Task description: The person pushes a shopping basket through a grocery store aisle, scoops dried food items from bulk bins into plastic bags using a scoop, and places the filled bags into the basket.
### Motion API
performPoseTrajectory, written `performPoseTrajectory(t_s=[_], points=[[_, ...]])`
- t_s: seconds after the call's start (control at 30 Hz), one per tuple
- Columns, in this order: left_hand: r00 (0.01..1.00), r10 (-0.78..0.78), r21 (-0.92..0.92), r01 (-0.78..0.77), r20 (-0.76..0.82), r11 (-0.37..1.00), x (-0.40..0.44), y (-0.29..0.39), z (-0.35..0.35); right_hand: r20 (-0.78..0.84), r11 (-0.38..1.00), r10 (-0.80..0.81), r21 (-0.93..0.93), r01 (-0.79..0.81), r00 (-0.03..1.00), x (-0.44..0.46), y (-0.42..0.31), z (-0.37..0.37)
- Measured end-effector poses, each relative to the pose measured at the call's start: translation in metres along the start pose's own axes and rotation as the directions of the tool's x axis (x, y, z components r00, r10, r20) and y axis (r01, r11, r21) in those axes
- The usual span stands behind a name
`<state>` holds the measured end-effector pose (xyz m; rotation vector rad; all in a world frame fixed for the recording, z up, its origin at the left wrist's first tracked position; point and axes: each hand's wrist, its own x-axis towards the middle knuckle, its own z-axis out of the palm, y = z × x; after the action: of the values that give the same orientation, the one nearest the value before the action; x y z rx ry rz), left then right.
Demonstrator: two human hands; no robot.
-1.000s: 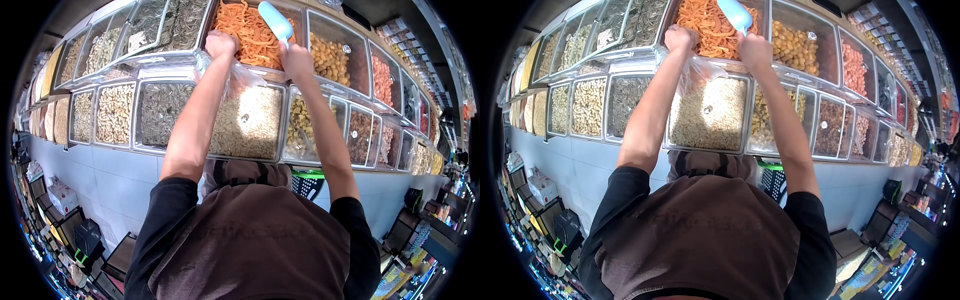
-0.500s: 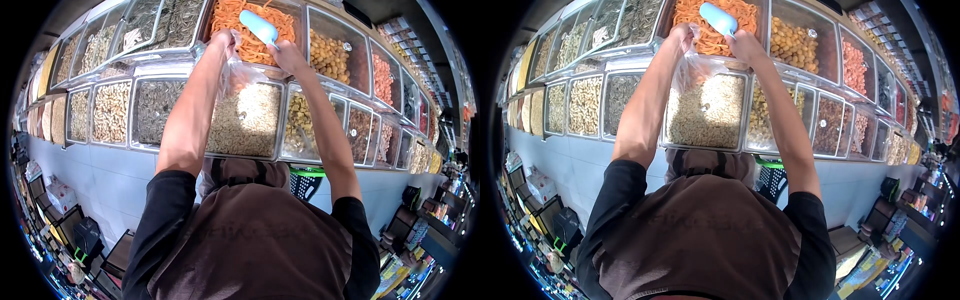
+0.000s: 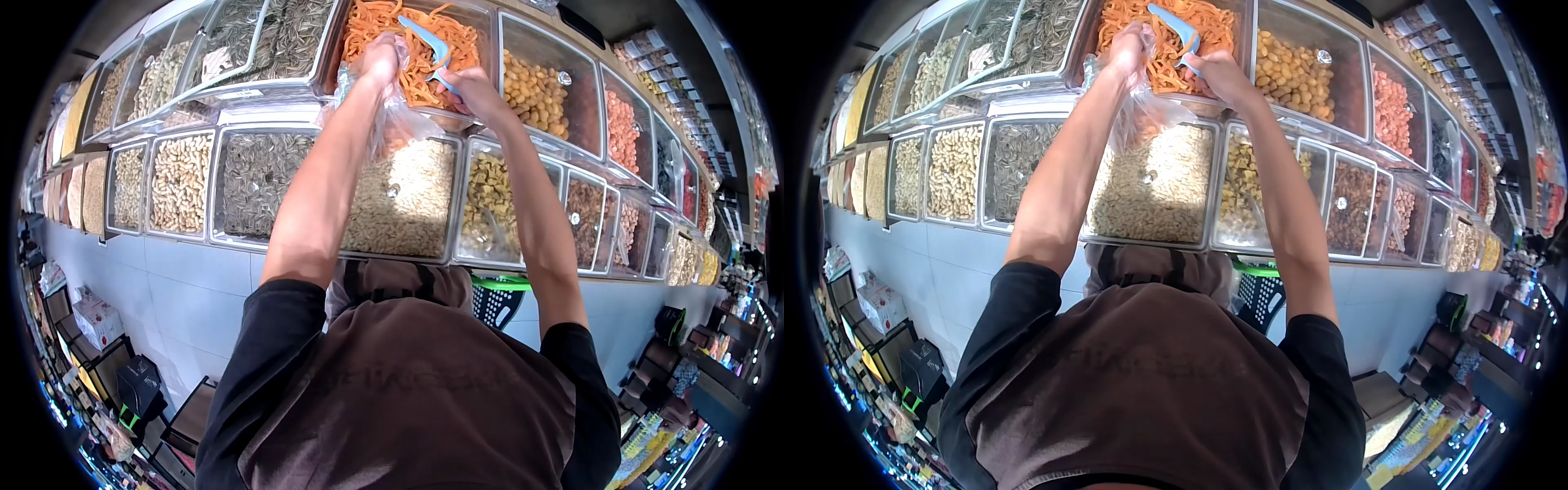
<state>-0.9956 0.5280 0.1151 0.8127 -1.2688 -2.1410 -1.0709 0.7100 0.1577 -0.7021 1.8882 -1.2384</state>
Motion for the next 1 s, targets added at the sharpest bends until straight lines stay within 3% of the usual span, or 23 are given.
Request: performPoseTrajectory(t_s=[0.03, 0.07, 0.2, 0.3, 0.33, 0.37, 0.43, 0.5, 0.6, 0.8, 0.83, 0.9, 1.0], points=[[0.997, 0.073, 0.060, -0.074, 0.009, 0.995, 0.002, -0.001, 0.001, 0.030, 0.998, 0.050, 0.043, -0.052, 0.998, -0.001, -0.004, -0.001], [0.996, 0.074, -0.003, -0.074, 0.043, 0.997, 0.002, -0.003, 0.000, 0.061, 0.991, 0.100, 0.083, -0.105, 0.993, -0.003, -0.007, -0.001], [0.995, 0.097, 0.026, -0.097, -0.007, 0.995, -0.019, 0.013, 0.011, 0.089, 0.988, 0.081, 0.127, -0.092, 0.993, -0.001, -0.008, -0.004], [0.997, 0.054, 0.154, -0.063, 0.061, 0.986, -0.009, 0.002, 0.003, 0.130, 0.978, 0.155, 0.118, -0.171, 0.979, -0.006, -0.015, -0.006], [0.966, 0.259, 0.393, -0.238, 0.001, 0.888, -0.016, 0.003, 0.005, 0.147, 0.969, 0.179, 0.144, -0.200, 0.973, -0.003, -0.013, -0.007], [0.888, 0.460, 0.612, -0.361, -0.004, 0.704, -0.021, 0.005, 0.009, 0.162, 0.958, 0.201, 0.171, -0.228, 0.966, -0.003, -0.012, -0.007], [0.900, 0.436, 0.563, -0.348, -0.025, 0.750, -0.030, 0.011, 0.008, 0.163, 0.935, 0.212, 0.254, -0.249, 0.964, -0.004, -0.007, -0.005], [0.764, 0.632, 0.447, -0.524, -0.128, 0.725, -0.050, 0.015, 0.001, 0.229, 0.907, 0.179, 0.337, -0.250, 0.957, -0.002, -0.007, -0.005], [0.832, 0.521, 0.272, -0.465, -0.192, 0.843, -0.121, 0.034, -0.010, 0.275, 0.881, 0.172, 0.387, -0.273, 0.946, 0.001, -0.001, -0.006], [0.941, 0.337, 0.123, -0.338, 0.028, 0.933, -0.276, 0.034, -0.096, 0.321, 0.814, 0.111, 0.514, -0.272, 0.941, 0.003, 0.003, -0.009], [0.962, 0.274, 0.131, -0.270, -0.016, 0.954, -0.298, 0.027, -0.111, 0.328, 0.815, 0.104, 0.513, -0.269, 0.939, 0.004, 0.004, -0.009], [0.982, 0.176, -0.051, -0.179, -0.066, 0.982, -0.342, 0.036, -0.112, 0.334, 0.787, 0.086, 0.555, -0.270, 0.939, 0.004, 0.005, -0.010], [0.976, 0.213, -0.149, -0.218, -0.044, 0.964, -0.378, 0.029, -0.132, 0.327, 0.747, 0.071, 0.608, -0.267, 0.942, 0.003, 0.002, -0.015]])
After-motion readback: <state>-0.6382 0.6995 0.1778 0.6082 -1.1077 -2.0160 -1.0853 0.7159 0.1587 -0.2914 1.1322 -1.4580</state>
